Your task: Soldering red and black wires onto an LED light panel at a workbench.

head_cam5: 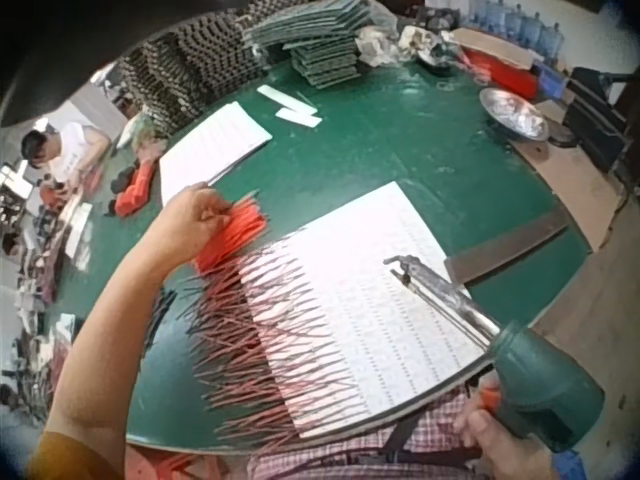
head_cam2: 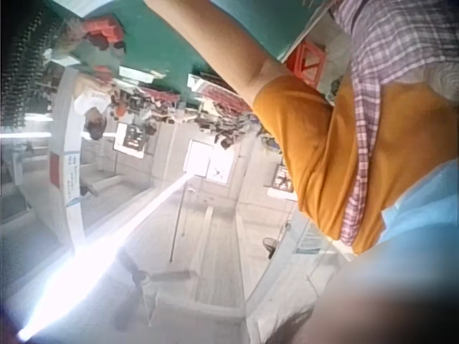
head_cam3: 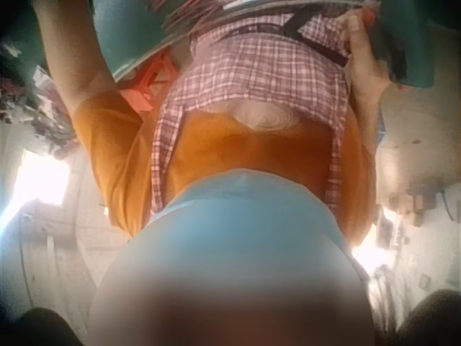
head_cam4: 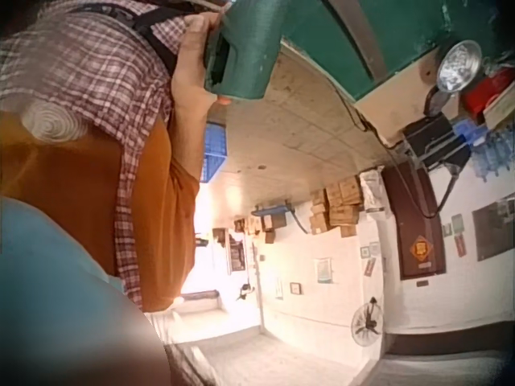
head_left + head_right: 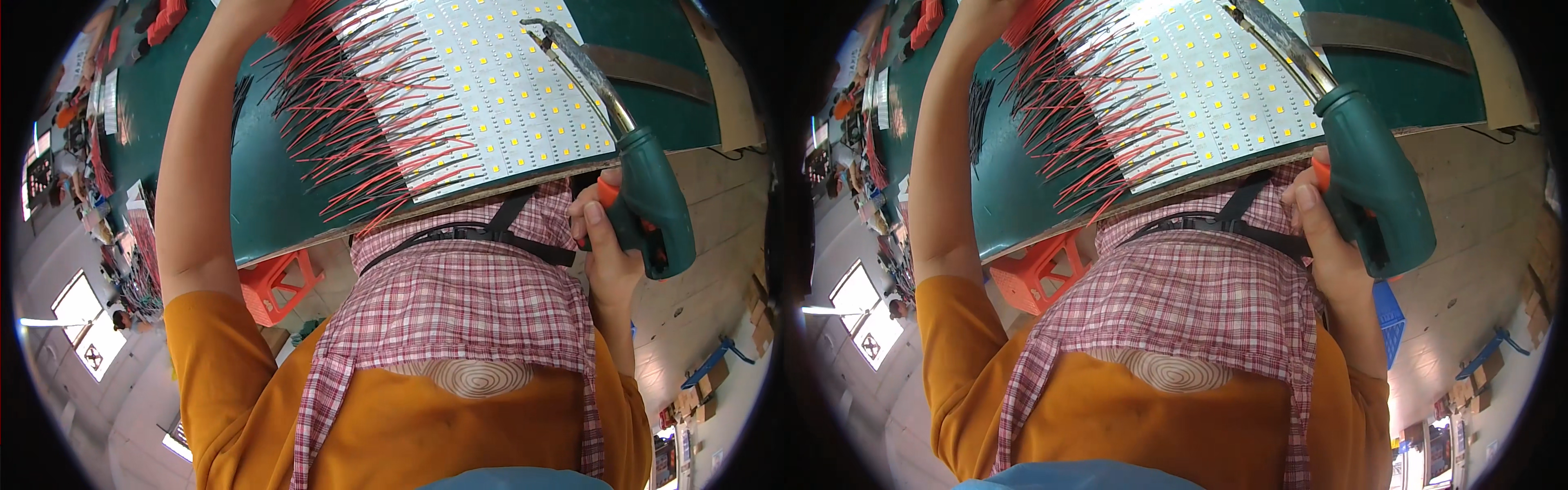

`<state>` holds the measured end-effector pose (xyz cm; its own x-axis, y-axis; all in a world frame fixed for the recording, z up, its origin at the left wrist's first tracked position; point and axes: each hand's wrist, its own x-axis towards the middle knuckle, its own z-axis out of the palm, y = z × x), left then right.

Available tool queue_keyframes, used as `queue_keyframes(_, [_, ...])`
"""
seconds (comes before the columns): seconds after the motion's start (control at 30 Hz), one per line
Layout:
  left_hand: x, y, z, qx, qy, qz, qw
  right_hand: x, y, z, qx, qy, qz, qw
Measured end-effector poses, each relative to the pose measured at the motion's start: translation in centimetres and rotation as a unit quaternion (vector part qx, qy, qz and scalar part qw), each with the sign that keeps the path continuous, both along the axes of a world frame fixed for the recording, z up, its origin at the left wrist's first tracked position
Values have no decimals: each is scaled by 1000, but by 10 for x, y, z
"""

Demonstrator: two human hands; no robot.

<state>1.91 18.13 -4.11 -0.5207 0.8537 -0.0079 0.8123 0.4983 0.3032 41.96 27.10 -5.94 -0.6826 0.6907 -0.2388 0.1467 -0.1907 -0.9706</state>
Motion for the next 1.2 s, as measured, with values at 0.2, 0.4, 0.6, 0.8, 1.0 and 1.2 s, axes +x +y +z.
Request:
queue_keyframes(0.2, [9,3,7,-18,122,10,992,-4,-1,-1,8,7,14,1000])
queue_keyframes(0.4, [11,8,15,-13,93,80,992,-3,-1,-1,6,6,11,1000])
queue_keyframes(0.6, [-2,4,9,-24,79,52,995,-5,-3,-2,6,10,5,1000])
queue_keyframes(0.8, [88,0,27,120,73,-15,990,0,-4,-5,4,-8,-10,1000])
queue_keyframes(1.0, [184,-42,-6,108,-134,-189,967,1,-4,-4,-12,3,-14,1000])
queue_keyframes(1.2, [188,-38,-16,121,-141,-167,968,3,-6,-5,9,-5,-3,1000])
